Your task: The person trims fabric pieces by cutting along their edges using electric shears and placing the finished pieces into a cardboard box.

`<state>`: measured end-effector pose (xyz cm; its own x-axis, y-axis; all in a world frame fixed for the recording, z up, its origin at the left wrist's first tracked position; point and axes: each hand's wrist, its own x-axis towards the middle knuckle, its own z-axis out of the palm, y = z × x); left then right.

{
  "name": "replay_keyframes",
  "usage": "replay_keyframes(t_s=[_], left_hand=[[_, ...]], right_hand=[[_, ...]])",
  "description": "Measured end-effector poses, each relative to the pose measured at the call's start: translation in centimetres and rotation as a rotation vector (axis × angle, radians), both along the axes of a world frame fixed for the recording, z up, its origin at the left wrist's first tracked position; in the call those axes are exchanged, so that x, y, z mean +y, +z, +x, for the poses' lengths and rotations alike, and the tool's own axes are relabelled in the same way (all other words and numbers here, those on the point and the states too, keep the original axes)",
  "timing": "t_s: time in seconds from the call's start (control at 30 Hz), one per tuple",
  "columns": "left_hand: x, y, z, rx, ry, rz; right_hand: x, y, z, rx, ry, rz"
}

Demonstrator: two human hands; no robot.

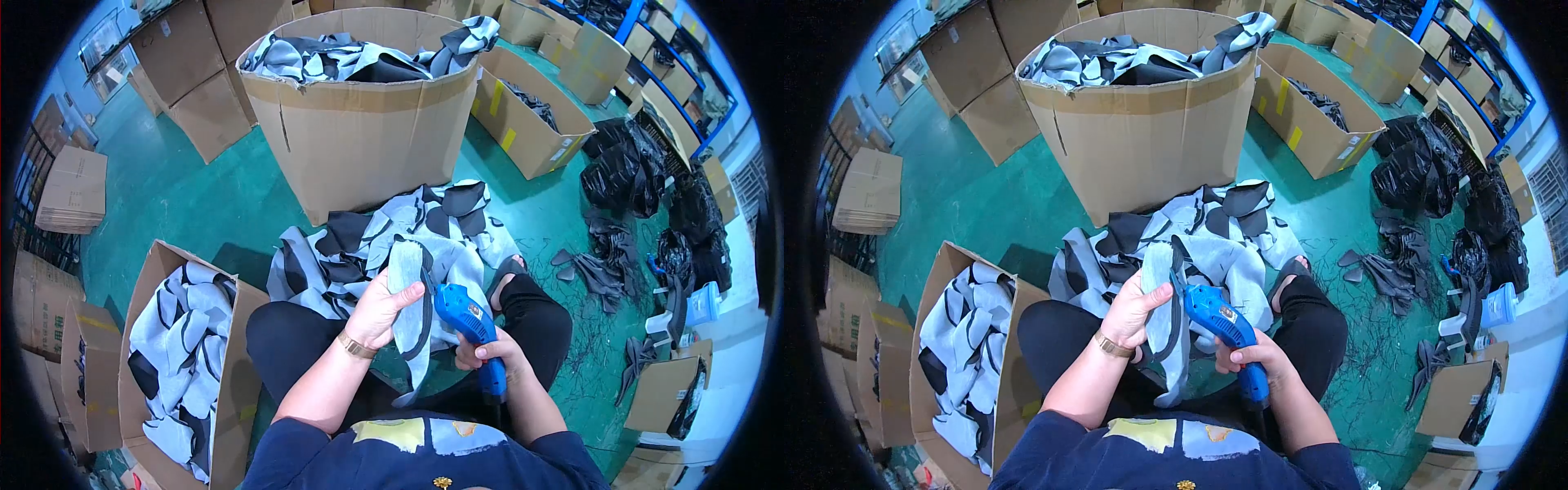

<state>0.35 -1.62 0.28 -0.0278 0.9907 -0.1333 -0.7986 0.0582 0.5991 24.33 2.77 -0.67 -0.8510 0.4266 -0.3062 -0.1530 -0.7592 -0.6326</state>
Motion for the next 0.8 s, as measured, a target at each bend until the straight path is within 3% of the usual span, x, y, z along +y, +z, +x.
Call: replay_keyframes(t_s=[0.23,0.37,0.6,0.8], left_hand=[[0.0,0.2,0.6,0.059,0.011,0.026],[0.0,0.2,0.0,-0.127,0.002,-0.068],[0.4,0.4,-0.7,-0.008,0.137,-0.030],[0.6,0.5,-1.3,0.048,0.107,0.023]], right_hand=[[0.1,0.4,-1.1,0.098,-0.098,-0.128],[1.0,0.2,-0.2,0.109,-0.094,-0.078],[0.7,0.3,1.4,-0.037,-0.024,0.008],[0.4,0.6,2.0,-0.086,0.058,0.005]])
